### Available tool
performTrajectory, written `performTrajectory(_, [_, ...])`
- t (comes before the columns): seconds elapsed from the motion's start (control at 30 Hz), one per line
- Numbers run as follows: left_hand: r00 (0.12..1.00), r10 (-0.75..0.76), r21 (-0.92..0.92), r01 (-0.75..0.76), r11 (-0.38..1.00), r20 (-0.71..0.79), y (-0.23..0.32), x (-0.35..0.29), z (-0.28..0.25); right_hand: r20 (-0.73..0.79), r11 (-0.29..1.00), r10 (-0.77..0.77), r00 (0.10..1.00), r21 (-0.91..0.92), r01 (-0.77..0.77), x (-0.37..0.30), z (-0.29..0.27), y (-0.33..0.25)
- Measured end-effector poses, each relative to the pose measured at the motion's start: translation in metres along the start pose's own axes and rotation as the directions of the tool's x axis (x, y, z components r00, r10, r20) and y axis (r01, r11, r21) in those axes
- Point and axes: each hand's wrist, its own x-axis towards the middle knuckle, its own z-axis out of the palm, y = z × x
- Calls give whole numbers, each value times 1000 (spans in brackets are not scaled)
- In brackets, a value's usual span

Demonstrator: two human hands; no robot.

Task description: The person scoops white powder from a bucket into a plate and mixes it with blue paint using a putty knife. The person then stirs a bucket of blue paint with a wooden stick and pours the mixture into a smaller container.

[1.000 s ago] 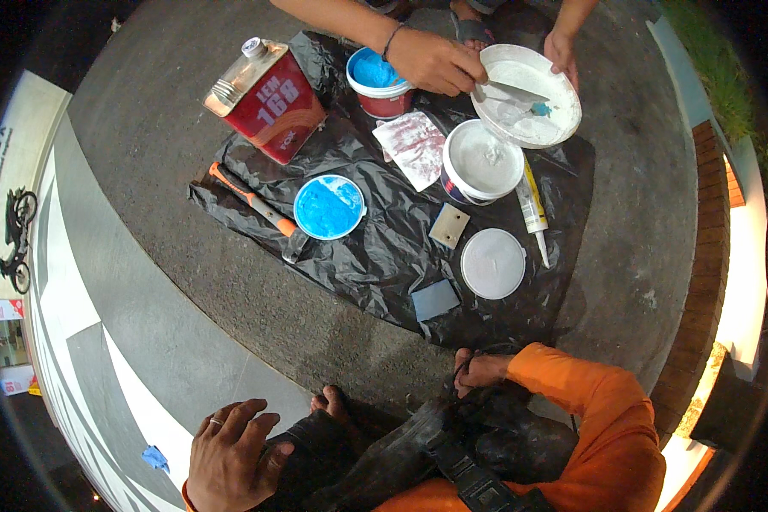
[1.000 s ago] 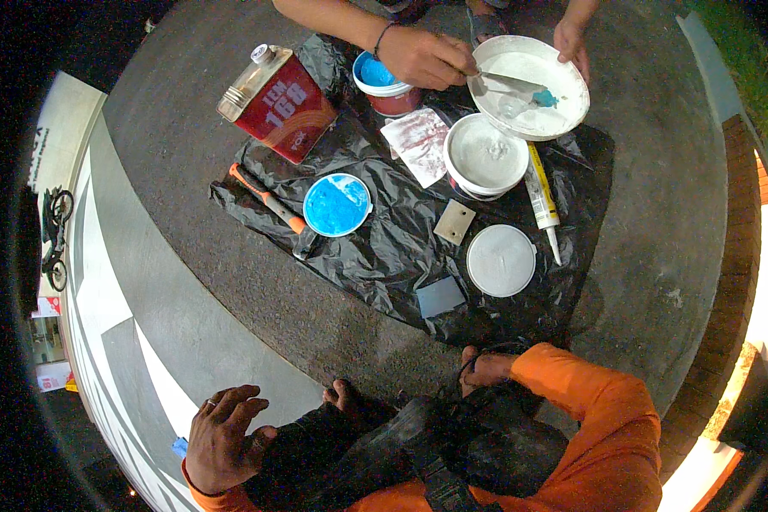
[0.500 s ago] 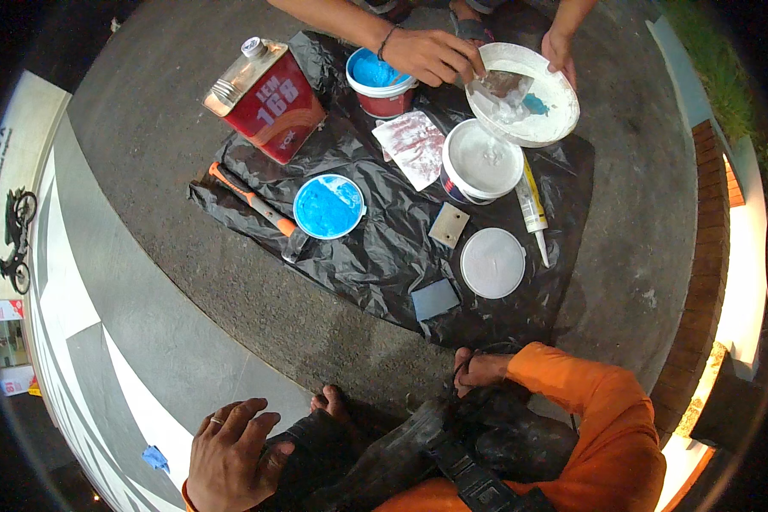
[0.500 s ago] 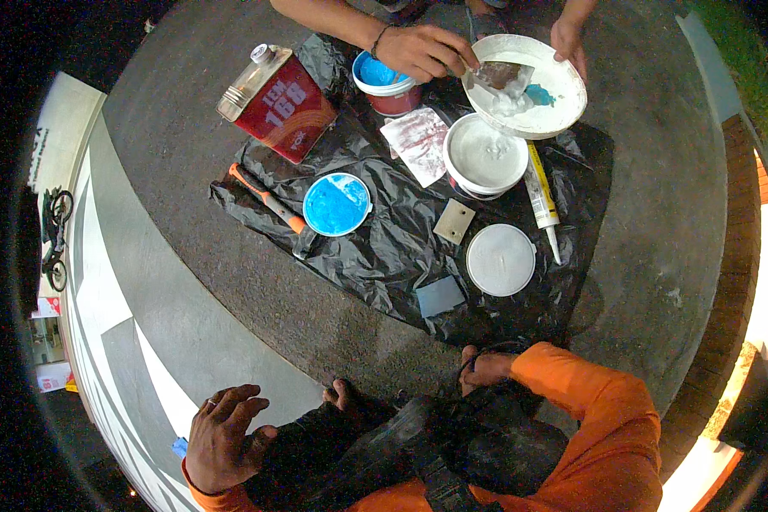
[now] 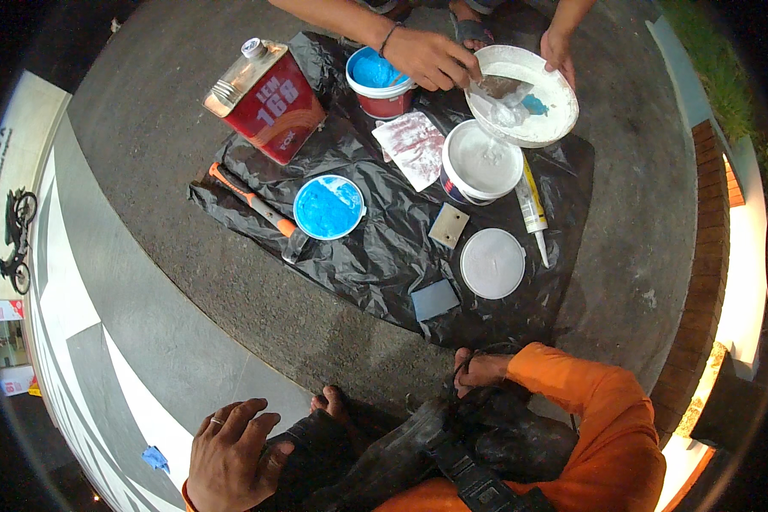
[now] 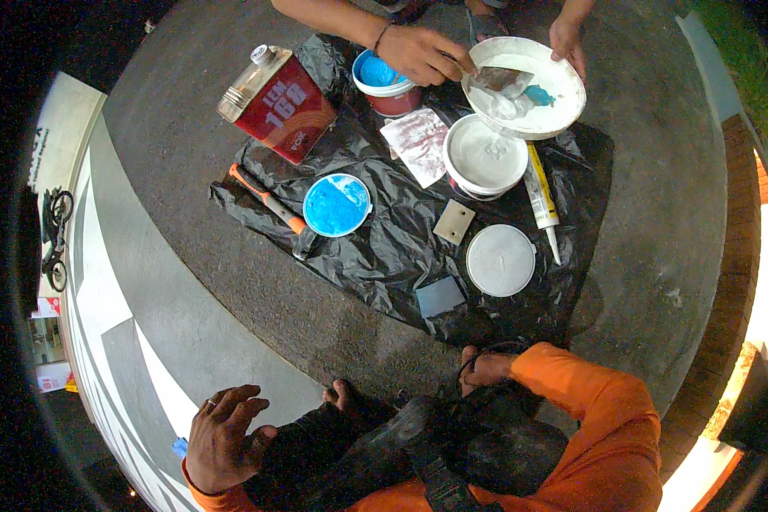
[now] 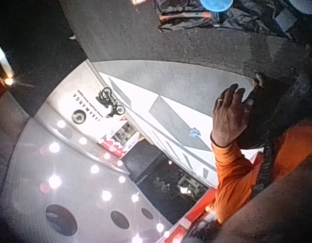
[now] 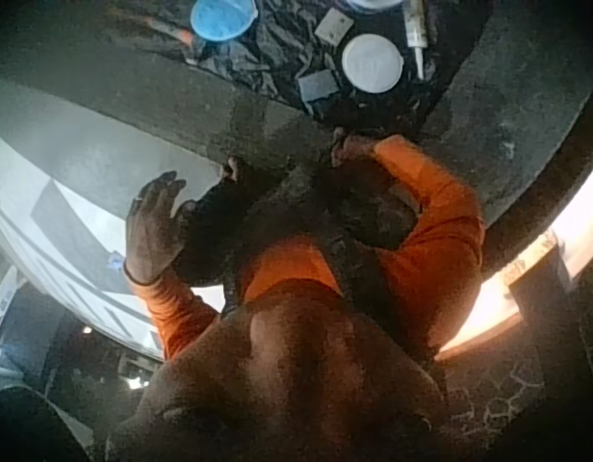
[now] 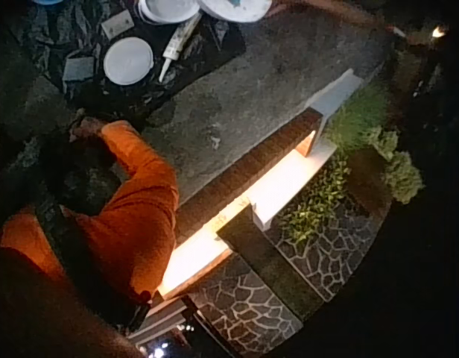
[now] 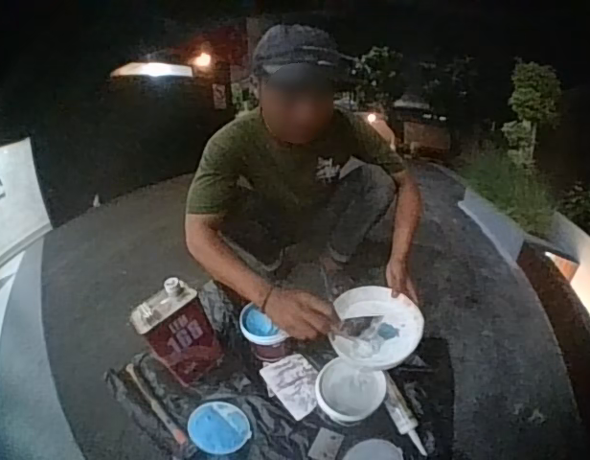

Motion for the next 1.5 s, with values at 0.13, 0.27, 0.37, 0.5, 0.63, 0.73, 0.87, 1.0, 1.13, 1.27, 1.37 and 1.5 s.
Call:
performTrajectory(0.13, [1000, 9, -5, -9, 1000, -5, 2, 1, -1, -12, 999, 41, 999, -16, -41, 14, 9, 17])
performTrajectory(0.27, [1000, 3, -10, -3, 1000, -13, 2, 0, -1, -23, 1000, 20, 1000, -11, -21, 17, 11, 20])
performTrajectory(0.37, [1000, 2, -7, -2, 1000, -5, 3, 2, -1, -47, 999, 37, 998, -34, -39, 24, 16, 34])
performTrajectory(0.5, [1000, -16, 4, 16, 1000, 6, 3, 1, -1, 4, 998, 50, 999, -43, -50, 13, 8, 18])
performTrajectory(0.63, [1000, -9, 4, 9, 1000, 0, 2, 0, -1, 3, 999, 10, 1000, -47, -10, 16, 9, 17])
performTrajectory(0.73, [1000, -2, 9, 2, 1000, -1, 1, 1, 0, -5, 997, 38, 999, -66, -38, 15, 10, 20])
performTrajectory(0.87, [1000, -5, 3, 5, 1000, 0, 1, 1, 0, 13, 999, 37, 999, -36, -37, 21, 12, 24])
performTrajectory(1.0, [1000, -7, 5, 7, 1000, -2, 1, 0, 0, 15, 998, 33, 999, -47, -33, 17, 10, 19])
performTrajectory(1.13, [1000, 0, 4, 0, 1000, 1, 1, 1, 0, -7, 997, 19, 1000, -69, -19, 15, 9, 17])
performTrajectory(1.27, [1000, 0, 7, 0, 1000, 9, 1, 1, -1, 23, 997, 8, 1000, -71, -7, 7, 5, 10])
performTrajectory(1.37, [1000, 8, 5, -8, 1000, 4, 1, 1, -2, 76, 996, -15, 997, -92, 22, 1, -1, 3])
performTrajectory(1.5, [1000, 0, -3, 0, 1000, 1, 2, 0, -2, -1, 999, 37, 999, -16, -37, 1, 2, -1])
